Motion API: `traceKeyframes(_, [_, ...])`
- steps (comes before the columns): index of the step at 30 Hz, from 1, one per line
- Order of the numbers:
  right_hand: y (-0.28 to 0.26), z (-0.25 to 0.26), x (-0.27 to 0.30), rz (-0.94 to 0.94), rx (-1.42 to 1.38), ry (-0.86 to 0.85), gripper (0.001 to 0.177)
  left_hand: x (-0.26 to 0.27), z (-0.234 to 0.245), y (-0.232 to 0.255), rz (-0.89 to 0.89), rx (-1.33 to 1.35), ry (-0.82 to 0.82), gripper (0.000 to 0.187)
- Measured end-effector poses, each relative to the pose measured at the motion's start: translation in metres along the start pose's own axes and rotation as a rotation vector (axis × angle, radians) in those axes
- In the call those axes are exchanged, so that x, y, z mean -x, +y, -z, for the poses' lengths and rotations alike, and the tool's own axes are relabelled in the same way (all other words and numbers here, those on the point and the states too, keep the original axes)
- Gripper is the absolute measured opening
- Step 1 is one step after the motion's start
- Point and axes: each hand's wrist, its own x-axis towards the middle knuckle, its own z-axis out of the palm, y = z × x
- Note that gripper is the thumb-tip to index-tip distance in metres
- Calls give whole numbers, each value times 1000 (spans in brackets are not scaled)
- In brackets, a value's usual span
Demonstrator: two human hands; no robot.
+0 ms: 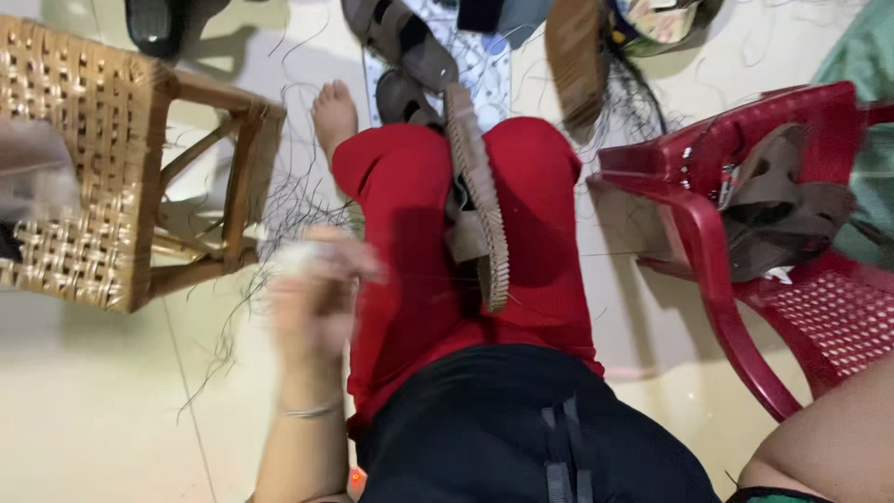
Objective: The person stitches the sole of a brown sandal by hand using a needle and thread, pulling the thread tight through pre-made holes.
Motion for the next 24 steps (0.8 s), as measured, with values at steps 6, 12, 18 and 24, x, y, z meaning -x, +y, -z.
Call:
traceKeyframes(6, [141, -216, -6, 275, 410, 240, 59, 32, 34, 40, -891, -1907, 575, 18])
traceKeyframes(12, [237, -315, 14, 355, 1153, -224, 40, 19, -47, -61, -397, -1983, -138, 63])
traceKeyframes(18, [266, -340, 24, 449, 1272, -432, 34, 17, -33, -67, -362, -1867, 0, 58])
traceKeyframes(24, [263, -372, 18, 506, 1275, -524, 35, 21, -34, -55, -191, -1633, -11, 49])
